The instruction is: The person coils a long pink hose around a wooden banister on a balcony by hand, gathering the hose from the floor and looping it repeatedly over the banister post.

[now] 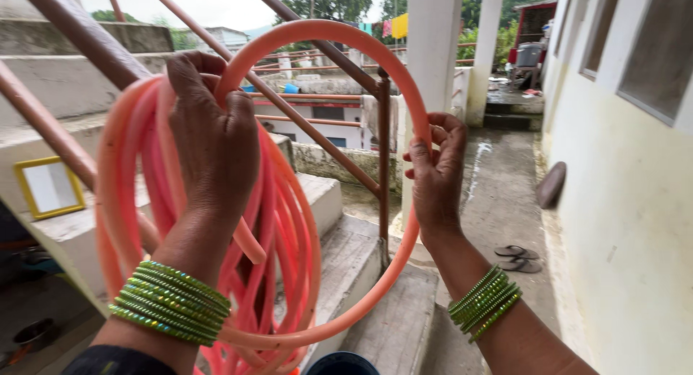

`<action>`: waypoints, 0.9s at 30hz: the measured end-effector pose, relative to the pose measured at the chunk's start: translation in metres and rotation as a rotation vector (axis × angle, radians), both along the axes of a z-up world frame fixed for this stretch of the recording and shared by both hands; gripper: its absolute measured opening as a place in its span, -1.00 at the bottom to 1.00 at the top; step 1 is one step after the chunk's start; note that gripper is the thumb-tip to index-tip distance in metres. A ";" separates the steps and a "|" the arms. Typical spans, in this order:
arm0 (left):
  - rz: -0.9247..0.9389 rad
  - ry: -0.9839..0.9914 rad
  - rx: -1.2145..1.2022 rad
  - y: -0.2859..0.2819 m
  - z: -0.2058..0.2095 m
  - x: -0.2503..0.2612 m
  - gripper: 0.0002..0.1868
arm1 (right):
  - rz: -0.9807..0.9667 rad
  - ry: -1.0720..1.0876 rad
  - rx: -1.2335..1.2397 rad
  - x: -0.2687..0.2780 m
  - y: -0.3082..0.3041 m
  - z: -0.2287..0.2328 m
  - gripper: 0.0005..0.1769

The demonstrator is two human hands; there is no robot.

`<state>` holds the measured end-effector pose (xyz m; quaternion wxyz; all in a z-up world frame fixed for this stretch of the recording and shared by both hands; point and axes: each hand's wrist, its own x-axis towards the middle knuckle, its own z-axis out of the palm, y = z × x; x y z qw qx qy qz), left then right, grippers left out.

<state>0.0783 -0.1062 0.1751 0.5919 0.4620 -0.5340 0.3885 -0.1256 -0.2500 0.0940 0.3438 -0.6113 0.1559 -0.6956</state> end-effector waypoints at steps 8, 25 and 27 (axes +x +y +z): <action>0.095 -0.023 -0.058 0.056 0.031 0.055 -0.85 | 0.130 0.055 -0.129 0.082 0.016 0.037 -0.60; 0.396 0.206 0.185 0.088 0.005 0.093 -0.69 | 0.005 0.419 -0.311 0.169 -0.025 0.021 -0.32; 0.388 0.224 0.185 0.086 0.005 0.095 -0.69 | 0.012 0.424 -0.248 0.172 -0.024 0.027 -0.31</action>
